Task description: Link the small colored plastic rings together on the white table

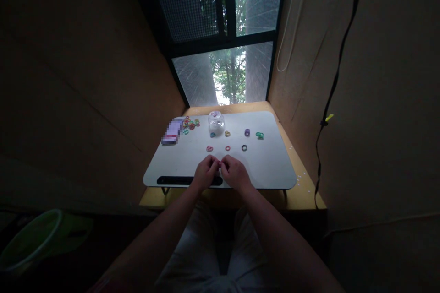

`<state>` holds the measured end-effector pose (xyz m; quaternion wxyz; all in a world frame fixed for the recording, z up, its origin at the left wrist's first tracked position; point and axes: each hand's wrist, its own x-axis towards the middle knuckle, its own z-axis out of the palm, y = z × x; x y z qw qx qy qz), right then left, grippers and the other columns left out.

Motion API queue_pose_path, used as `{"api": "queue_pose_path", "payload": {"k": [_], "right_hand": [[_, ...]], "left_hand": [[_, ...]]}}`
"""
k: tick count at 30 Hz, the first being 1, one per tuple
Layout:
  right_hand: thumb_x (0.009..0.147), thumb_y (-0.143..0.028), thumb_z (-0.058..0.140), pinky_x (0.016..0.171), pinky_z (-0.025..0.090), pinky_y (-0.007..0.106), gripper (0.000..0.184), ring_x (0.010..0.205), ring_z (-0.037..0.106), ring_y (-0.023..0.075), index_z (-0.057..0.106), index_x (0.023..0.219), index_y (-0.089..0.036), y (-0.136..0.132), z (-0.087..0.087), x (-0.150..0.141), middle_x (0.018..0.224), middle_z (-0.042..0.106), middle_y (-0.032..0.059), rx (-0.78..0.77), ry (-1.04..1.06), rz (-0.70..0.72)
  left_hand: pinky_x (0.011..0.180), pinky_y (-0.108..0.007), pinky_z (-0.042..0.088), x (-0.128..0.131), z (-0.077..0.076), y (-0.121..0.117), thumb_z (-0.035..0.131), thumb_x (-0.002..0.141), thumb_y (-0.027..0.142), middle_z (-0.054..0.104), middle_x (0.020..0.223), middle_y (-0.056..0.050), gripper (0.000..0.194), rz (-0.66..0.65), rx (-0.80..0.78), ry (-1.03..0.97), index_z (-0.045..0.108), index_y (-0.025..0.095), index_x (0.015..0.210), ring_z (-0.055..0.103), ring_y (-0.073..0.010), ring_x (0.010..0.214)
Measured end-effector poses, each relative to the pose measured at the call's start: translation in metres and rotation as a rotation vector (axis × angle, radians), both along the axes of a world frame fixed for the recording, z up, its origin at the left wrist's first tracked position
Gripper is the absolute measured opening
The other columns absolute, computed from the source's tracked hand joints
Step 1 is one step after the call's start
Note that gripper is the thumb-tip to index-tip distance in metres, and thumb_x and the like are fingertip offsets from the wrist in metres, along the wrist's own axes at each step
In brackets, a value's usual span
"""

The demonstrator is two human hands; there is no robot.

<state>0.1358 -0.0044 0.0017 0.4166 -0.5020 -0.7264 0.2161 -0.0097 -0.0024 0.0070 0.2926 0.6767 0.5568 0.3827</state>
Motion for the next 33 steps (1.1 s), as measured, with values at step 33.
{"api": "queue_pose_path", "payload": {"k": [33], "right_hand": [[0.084, -0.022, 0.046, 0.06, 0.036, 0.023, 0.011, 0.063, 0.052, 0.0137, 0.056, 0.078, -0.02, 0.0015, -0.0047, 0.0013, 0.071, 0.06, 0.0004, 0.019, 0.033, 0.005]], "left_hand": [[0.06, -0.022, 0.04, 0.0016, -0.0062, 0.0014, 0.056, 0.082, 0.037, 0.062, 0.072, 0.002, 0.018, 0.076, 0.07, -0.017, 0.057, 0.018, 0.083, 0.056, -0.0103, 0.062]]}}
